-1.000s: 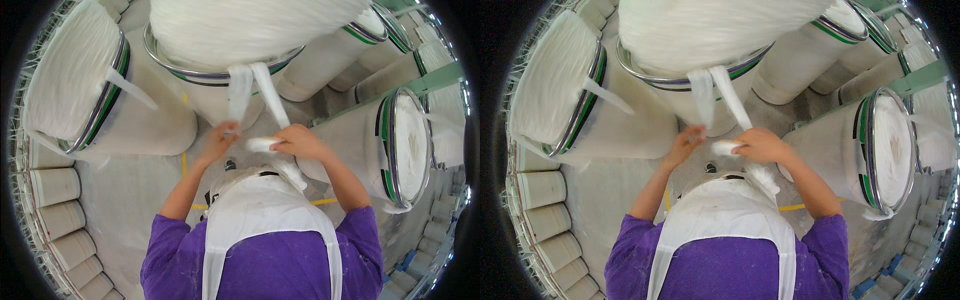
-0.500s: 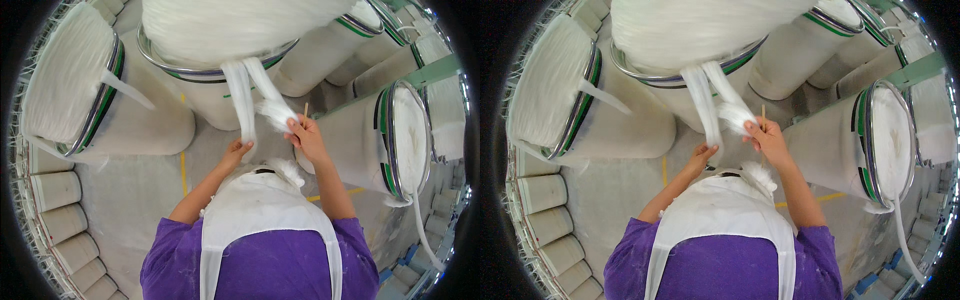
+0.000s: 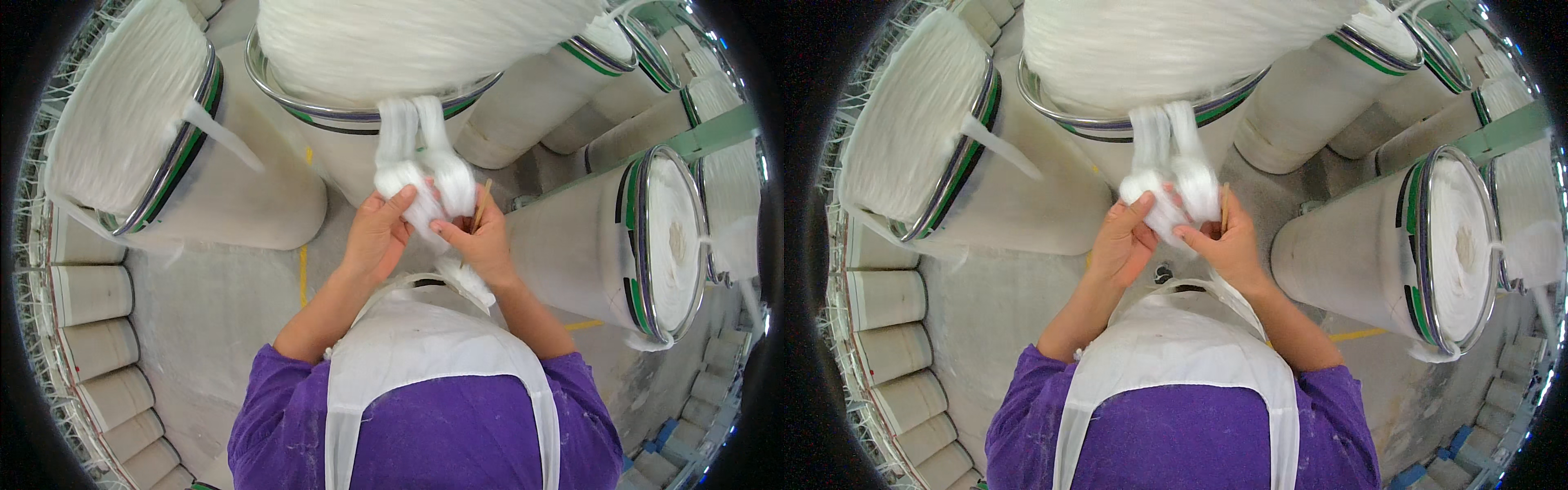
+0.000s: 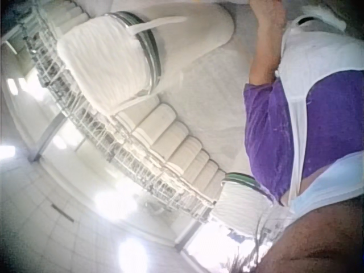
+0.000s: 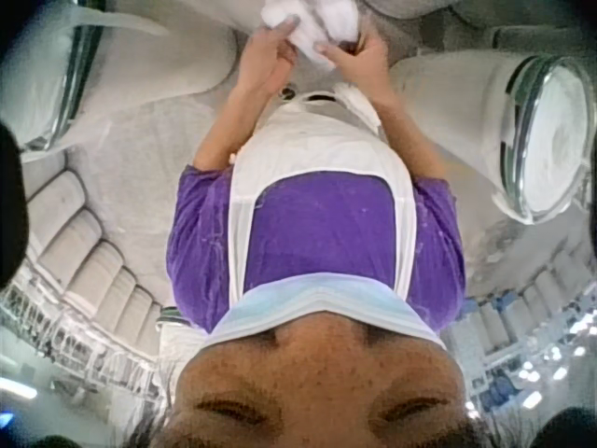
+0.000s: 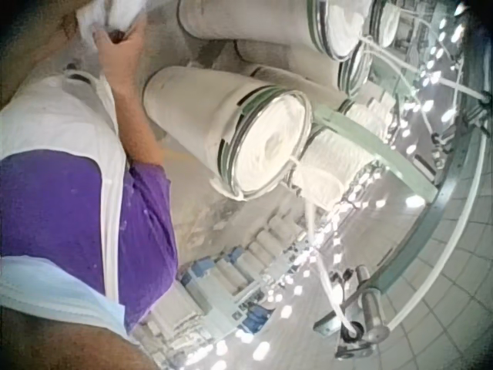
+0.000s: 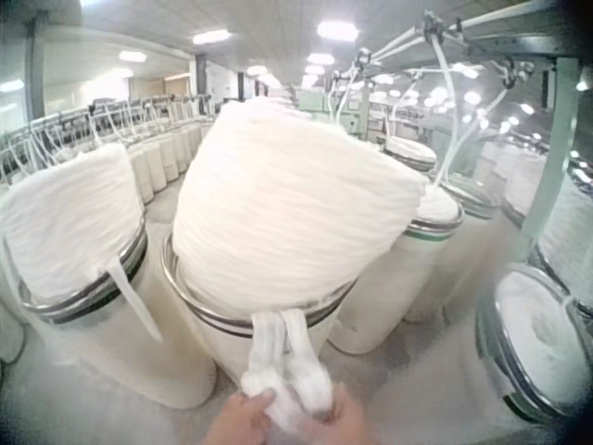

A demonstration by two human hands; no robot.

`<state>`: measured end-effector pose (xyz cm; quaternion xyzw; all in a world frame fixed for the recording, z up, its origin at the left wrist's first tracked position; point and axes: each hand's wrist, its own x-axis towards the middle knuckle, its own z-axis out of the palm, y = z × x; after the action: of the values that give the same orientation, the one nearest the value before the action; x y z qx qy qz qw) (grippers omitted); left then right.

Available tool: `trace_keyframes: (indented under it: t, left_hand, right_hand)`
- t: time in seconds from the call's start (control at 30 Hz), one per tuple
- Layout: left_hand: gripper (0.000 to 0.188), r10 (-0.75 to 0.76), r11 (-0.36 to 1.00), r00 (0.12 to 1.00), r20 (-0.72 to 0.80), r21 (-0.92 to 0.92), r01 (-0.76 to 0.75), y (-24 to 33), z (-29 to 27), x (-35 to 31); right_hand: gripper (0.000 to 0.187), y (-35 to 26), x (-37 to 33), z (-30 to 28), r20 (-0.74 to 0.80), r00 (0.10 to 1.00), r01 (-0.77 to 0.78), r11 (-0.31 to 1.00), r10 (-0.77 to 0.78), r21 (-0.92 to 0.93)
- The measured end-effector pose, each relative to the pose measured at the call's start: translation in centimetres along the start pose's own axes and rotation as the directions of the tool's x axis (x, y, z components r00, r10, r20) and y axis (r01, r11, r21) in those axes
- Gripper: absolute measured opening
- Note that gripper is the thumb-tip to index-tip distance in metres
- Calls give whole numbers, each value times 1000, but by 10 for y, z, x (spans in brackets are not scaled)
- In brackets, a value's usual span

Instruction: The person repeatedly pulls white yarn from large rolls, ties the ends together using a small wooden stick, and places the rolls back on the floor. The task is performed across multiple rolls in a factory setting.

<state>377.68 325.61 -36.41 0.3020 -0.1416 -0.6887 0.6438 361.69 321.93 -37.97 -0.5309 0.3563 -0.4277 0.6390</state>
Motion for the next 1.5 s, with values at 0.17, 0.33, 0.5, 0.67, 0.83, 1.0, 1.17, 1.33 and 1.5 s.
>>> trace_keyframes:
  t: [0.17,0.33,0.5,0.67,0.83,1.0,1.17,1.33,1.5]
  left_hand:
    - [33,-89,996,995,-48,-10,88,-9,-9,-3]
    - [43,-207,978,978,22,35,206,-14,-23,-3]
    - [38,-254,966,965,-66,-77,248,-25,-22,2]
    - [35,-114,993,991,-72,-15,113,-33,-34,12]
    - [47,-165,976,985,-49,139,170,-30,-39,14]
    - [65,94,994,987,133,41,-101,-20,-2,10]
    - [69,200,976,962,188,45,-212,-8,31,10]
    - [66,177,981,967,182,50,-189,8,39,9]
    - [57,-40,978,942,333,208,-32,15,41,6]
  right_hand:
    - [44,-6,-4,4,-46,999,7,1000,-7,12]
    - [40,-3,-8,-4,-72,997,9,999,-11,-35]
    - [39,2,-10,-4,-74,997,28,998,-33,-60]
    - [34,-5,-9,-5,-146,987,54,997,-62,-60]
    - [30,-10,-10,-7,-116,988,87,988,-102,-130]
    - [27,-2,-14,-9,98,965,263,866,-245,-425]
    - [29,4,-15,-7,48,967,246,865,-251,-437]
    - [30,-25,2,-22,-15,879,440,823,-476,-360]
    - [46,-98,13,-32,145,959,230,966,-245,118]
